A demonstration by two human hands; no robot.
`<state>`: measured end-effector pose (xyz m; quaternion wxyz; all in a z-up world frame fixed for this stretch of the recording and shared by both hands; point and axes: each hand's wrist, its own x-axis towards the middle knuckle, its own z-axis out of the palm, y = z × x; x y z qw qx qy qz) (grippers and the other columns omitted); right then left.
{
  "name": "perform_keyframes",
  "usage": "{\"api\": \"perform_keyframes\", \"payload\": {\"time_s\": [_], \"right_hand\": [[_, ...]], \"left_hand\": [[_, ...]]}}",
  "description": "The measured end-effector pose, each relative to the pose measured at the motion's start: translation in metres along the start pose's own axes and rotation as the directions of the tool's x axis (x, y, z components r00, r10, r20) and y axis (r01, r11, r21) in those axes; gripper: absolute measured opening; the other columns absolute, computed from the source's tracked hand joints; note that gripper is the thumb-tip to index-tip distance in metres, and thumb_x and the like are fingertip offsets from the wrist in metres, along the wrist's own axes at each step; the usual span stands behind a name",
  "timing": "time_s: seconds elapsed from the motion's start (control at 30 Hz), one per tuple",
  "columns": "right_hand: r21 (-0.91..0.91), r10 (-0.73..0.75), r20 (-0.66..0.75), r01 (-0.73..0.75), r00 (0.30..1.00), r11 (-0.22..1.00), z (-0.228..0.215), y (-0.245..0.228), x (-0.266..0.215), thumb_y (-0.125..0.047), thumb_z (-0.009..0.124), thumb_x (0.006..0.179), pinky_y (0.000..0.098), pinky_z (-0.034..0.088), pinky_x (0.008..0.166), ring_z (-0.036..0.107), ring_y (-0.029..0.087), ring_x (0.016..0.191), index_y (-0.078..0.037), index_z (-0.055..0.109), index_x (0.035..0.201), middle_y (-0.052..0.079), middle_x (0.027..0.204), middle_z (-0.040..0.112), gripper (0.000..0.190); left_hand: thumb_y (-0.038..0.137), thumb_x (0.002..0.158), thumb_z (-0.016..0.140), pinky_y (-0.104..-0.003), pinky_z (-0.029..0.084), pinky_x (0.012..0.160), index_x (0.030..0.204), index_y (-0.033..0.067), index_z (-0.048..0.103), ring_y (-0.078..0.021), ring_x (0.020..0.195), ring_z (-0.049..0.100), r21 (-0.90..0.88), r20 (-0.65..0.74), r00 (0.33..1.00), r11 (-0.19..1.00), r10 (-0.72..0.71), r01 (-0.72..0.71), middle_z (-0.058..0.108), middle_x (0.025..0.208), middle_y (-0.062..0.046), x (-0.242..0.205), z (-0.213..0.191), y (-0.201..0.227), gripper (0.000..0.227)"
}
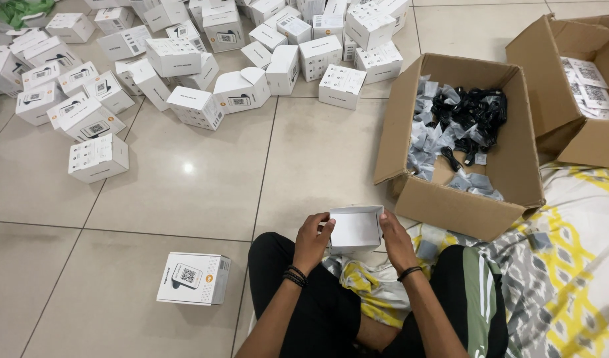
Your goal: The person unpacks or organizes small boxed products and accessories into shipping boxes.
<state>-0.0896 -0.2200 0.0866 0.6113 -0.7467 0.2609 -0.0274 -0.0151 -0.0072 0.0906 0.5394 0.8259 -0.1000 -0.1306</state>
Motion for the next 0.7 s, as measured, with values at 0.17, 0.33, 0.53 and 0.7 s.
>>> {"api": "perform_keyframes", "payload": {"time_s": [0.17, 0.33, 0.53, 0.7], "right_hand": [[-0.041, 0.003, -0.060, -0.005, 0.998, 0.999, 0.002, 0.008, 0.002, -0.058, 0.044, 0.100, 0.0343, 0.047, 0.094, 0.062, 0.023, 0.102, -0.012, 0.058, 0.141, 0.010, 0.121, 0.068, 0.064], [0.002, -0.013, -0.105, 0.013, 0.994, 1.000, 0.007, 0.029, 0.011, -0.045, 0.054, 0.102, 0.0321, 0.049, 0.086, 0.059, 0.021, 0.092, -0.007, 0.065, 0.124, 0.011, 0.104, 0.067, 0.045], [0.058, -0.119, -0.050, 0.122, 0.992, 0.991, 0.014, 0.070, 0.028, -0.027, 0.064, 0.093, 0.0326, 0.050, 0.092, 0.061, 0.019, 0.111, -0.007, 0.057, 0.125, 0.009, 0.124, 0.065, 0.039], [0.162, 0.179, 0.109, -0.195, 0.978, 0.967, 0.016, 0.070, 0.025, -0.028, 0.058, 0.097, 0.0438, 0.051, 0.099, 0.053, 0.025, 0.132, -0.019, 0.038, 0.153, 0.008, 0.154, 0.047, 0.061]], "left_hand": [[0.040, 0.099, 0.059, -0.034, 0.060, 0.081, 0.139, 0.0092, 0.059, -0.0221, 0.098, 0.071, -0.027, 0.036, 0.999, 0.999, 0.039, -0.038, 0.066, 0.119, -0.012, -0.003, -0.005, 0.005, 0.050], [0.036, 0.099, 0.060, -0.035, 0.060, 0.083, 0.133, 0.0122, 0.066, -0.0226, 0.096, 0.070, -0.057, 0.056, 0.995, 0.996, 0.079, -0.075, 0.066, 0.121, -0.010, -0.006, -0.004, -0.011, 0.042], [0.031, 0.097, 0.066, -0.035, 0.062, 0.083, 0.132, 0.0100, 0.069, -0.0211, 0.105, 0.065, -0.162, 0.064, 0.992, 0.982, 0.110, -0.098, 0.057, 0.133, -0.013, -0.003, 0.018, -0.053, 0.040], [0.032, 0.096, 0.060, -0.040, 0.054, 0.098, 0.155, 0.0160, 0.035, -0.0228, 0.127, 0.056, -0.284, 0.182, 0.949, 0.910, -0.257, 0.301, 0.048, 0.151, -0.010, -0.008, 0.025, -0.059, 0.067]]}}
